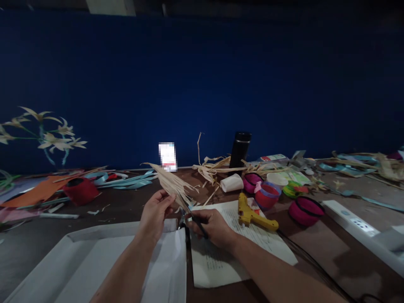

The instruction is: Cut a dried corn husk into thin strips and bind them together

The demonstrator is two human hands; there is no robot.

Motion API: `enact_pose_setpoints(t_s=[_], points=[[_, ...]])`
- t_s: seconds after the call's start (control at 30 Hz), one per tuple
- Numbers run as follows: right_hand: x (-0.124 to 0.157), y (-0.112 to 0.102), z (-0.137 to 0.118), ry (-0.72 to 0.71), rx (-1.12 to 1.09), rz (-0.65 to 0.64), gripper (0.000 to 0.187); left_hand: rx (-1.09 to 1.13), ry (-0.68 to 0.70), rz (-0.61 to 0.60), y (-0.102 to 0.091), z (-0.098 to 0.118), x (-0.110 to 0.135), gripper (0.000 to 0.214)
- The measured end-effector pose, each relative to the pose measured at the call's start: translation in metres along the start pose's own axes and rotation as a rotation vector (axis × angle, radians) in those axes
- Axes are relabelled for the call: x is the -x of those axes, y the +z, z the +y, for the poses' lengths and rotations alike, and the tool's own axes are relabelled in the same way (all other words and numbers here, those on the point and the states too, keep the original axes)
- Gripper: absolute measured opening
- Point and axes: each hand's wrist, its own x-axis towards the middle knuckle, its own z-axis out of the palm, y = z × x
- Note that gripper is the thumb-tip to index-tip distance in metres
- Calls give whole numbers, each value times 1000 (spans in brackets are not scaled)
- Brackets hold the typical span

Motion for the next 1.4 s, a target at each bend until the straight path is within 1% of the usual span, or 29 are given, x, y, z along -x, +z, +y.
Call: enact_pose_setpoints(t_s=[0.33,0.57,0.83,0.93,1.07,1.13,1.27,1.4], points=[[-3,-1,10,-25,-24,18,43,4,-11,13,2,3,2,32],[-2,0,6,-17,-37,10,43,-22,-9,-3,-1,-1,-2,32],[-1,-3,5,-36,25,-8,38,-101,19,2,-1,0,-2,37],[-3,-4,7,-10,36,5,36,-145,45,-4,-3,-1,-5,37],[-4,-5,8,10,34,57,37,-218,71,-6,-5,-3,-7,37],[-4,-5,8,-1,20,59,39,-214,65,-12,-5,-2,-6,37],[-4,-5,8,-9,-6,15,35,-197,46,-24,-4,-2,-5,36],[-5,-5,9,3,-33,39,41,-167,-1,-64,-2,-2,-4,37]])
